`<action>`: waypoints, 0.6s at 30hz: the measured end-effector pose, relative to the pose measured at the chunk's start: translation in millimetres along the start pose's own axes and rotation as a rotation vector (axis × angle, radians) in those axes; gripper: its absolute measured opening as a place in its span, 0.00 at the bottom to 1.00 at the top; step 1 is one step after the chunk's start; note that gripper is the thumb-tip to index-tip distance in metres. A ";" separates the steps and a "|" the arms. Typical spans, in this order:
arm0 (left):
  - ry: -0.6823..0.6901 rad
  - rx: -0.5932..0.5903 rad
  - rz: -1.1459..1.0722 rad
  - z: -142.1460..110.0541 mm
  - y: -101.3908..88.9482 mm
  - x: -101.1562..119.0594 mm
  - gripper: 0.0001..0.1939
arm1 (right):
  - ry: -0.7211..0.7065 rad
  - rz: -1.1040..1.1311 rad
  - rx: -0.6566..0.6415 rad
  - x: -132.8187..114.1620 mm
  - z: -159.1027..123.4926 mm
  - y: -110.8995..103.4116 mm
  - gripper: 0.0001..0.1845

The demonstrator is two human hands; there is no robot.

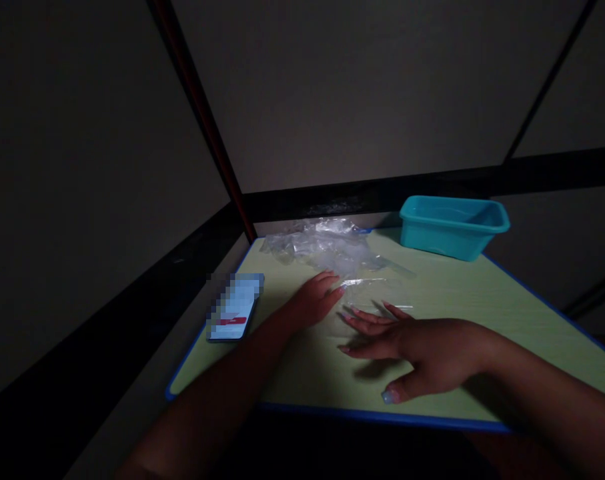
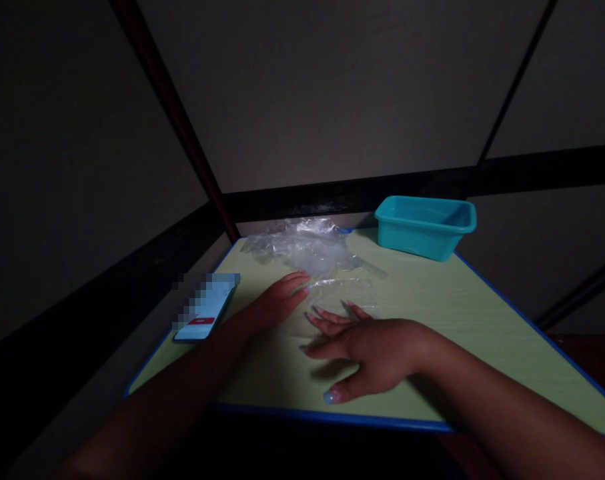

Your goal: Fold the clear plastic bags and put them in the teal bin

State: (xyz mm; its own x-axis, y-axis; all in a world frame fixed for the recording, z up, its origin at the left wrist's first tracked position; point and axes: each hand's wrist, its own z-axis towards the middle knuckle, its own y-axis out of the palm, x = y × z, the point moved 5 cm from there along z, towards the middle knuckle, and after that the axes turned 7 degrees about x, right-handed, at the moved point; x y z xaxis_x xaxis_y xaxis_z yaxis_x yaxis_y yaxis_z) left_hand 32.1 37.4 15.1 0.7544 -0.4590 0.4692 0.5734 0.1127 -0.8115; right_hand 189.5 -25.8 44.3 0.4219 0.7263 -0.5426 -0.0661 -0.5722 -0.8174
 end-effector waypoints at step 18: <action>0.051 -0.151 0.159 -3.9 5.5 -3.2 0.25 | -0.008 -0.083 -0.075 -1.9 -7.3 -7.9 0.31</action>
State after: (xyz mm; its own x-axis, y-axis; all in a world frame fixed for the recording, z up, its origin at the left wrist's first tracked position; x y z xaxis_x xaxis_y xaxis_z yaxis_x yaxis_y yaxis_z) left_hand 31.6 36.0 7.8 0.8123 -0.4900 0.3164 0.3912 0.0553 -0.9186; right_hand 195.8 -25.5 53.2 0.4158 0.7751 -0.4758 0.0362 -0.5368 -0.8429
